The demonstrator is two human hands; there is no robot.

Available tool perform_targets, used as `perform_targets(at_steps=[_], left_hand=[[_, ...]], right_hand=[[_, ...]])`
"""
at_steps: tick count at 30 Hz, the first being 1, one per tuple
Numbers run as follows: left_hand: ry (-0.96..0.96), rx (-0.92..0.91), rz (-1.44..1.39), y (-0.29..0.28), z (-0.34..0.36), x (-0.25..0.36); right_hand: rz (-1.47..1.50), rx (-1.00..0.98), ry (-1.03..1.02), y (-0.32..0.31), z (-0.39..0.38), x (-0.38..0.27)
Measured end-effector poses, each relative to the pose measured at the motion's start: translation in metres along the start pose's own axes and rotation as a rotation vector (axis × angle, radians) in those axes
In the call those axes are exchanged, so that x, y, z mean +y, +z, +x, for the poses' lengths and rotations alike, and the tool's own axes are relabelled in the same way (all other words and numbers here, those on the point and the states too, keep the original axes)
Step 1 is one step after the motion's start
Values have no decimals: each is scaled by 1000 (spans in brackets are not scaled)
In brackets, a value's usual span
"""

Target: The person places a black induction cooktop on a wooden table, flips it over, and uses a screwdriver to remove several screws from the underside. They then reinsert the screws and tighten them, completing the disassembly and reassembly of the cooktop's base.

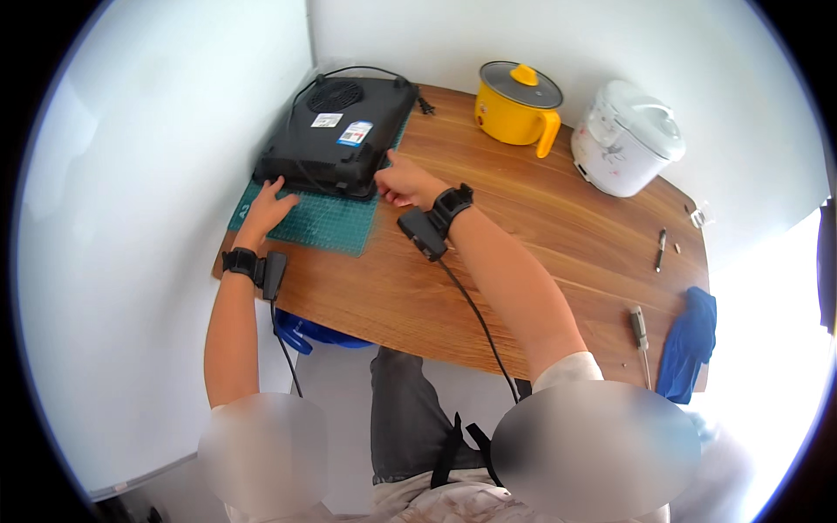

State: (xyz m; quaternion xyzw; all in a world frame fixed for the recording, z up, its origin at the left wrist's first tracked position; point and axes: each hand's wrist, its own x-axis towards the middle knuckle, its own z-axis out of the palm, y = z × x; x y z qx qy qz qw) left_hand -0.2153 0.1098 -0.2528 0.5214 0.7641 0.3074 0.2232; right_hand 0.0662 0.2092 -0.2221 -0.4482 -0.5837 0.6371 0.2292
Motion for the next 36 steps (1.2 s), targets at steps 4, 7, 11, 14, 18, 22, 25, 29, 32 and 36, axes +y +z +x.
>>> perform_targets(at_steps=[4,7,11,14,18,22,25,29,32,36], left_hand=[[52,22,258,9,28,-15],[128,119,391,17,28,-44],[262,135,359,30,10,-52],[310,142,380,46,-30,-45],[354,-9,383,60,-120,6],[454,-34,328,74,-202,42],[493,-81,254,84,-248,73],[525,-156,177,93,-291,100],[534,-151,199,103,-300,100],[565,-128,212,105,-298,100]], right_hand=[[-263,-39,-78,-1,-37,0],[-585,-171,-110,-7,-105,1],[-916,-170,-431,-41,-189,37],[-1057,-36,-373,-58,-267,56],[-1151,354,-301,-69,-381,99],[-1004,520,-321,-64,-483,139],[-816,593,-76,-61,-546,191],[-549,610,134,-41,-606,240],[-392,575,187,-24,-635,253],[-467,437,202,-19,-652,267]])
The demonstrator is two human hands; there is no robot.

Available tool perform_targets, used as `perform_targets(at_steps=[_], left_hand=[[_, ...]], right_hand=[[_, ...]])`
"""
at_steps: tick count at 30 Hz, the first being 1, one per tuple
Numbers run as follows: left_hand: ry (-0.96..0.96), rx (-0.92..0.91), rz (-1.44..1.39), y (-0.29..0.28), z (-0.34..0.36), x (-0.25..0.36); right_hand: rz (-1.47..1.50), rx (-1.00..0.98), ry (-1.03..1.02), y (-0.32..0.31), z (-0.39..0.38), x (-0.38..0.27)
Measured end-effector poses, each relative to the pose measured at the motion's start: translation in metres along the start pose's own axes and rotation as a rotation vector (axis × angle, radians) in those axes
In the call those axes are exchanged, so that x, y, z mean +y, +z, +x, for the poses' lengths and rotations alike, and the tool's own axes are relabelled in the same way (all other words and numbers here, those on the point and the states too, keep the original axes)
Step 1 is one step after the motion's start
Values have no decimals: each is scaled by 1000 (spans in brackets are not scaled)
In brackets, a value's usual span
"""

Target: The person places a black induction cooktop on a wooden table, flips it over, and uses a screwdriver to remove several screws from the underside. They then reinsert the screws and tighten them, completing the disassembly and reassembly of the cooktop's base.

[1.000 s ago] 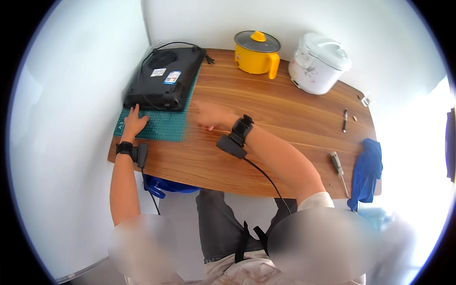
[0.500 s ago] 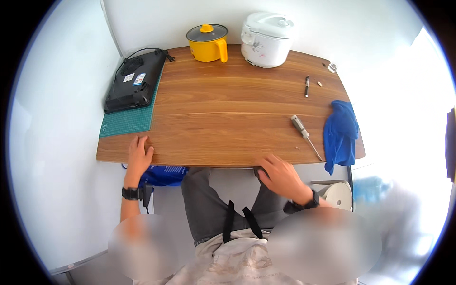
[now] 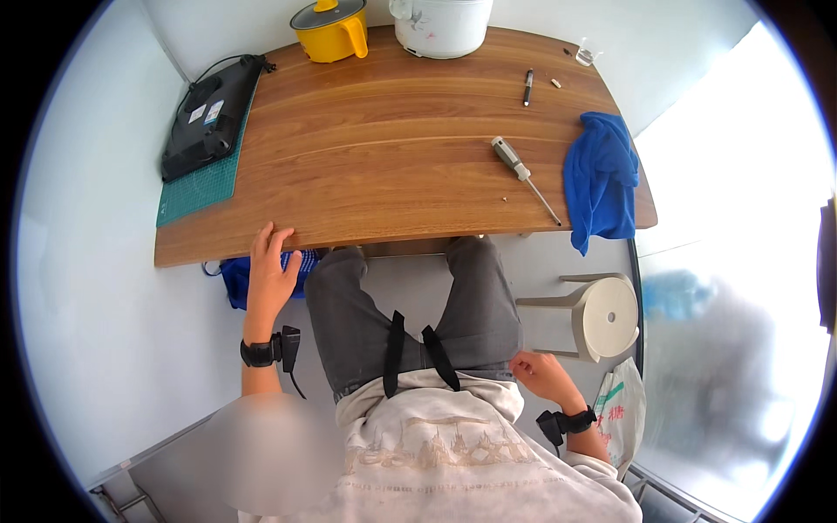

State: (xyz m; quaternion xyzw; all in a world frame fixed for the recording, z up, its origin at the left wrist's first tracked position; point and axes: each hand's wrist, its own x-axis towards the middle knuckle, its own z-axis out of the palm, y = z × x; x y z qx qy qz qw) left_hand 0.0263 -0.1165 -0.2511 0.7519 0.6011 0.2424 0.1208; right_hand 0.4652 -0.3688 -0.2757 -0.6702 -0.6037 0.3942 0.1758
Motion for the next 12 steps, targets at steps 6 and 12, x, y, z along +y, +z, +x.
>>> perform_targets(at_steps=[6,12], left_hand=[[19,49,-10,8,-1,4],[17,73,40,4,-5,-5]], right_hand=[[-88,117,-230,-64,30,-57],[-1,524,-851,-141,-10,-215]])
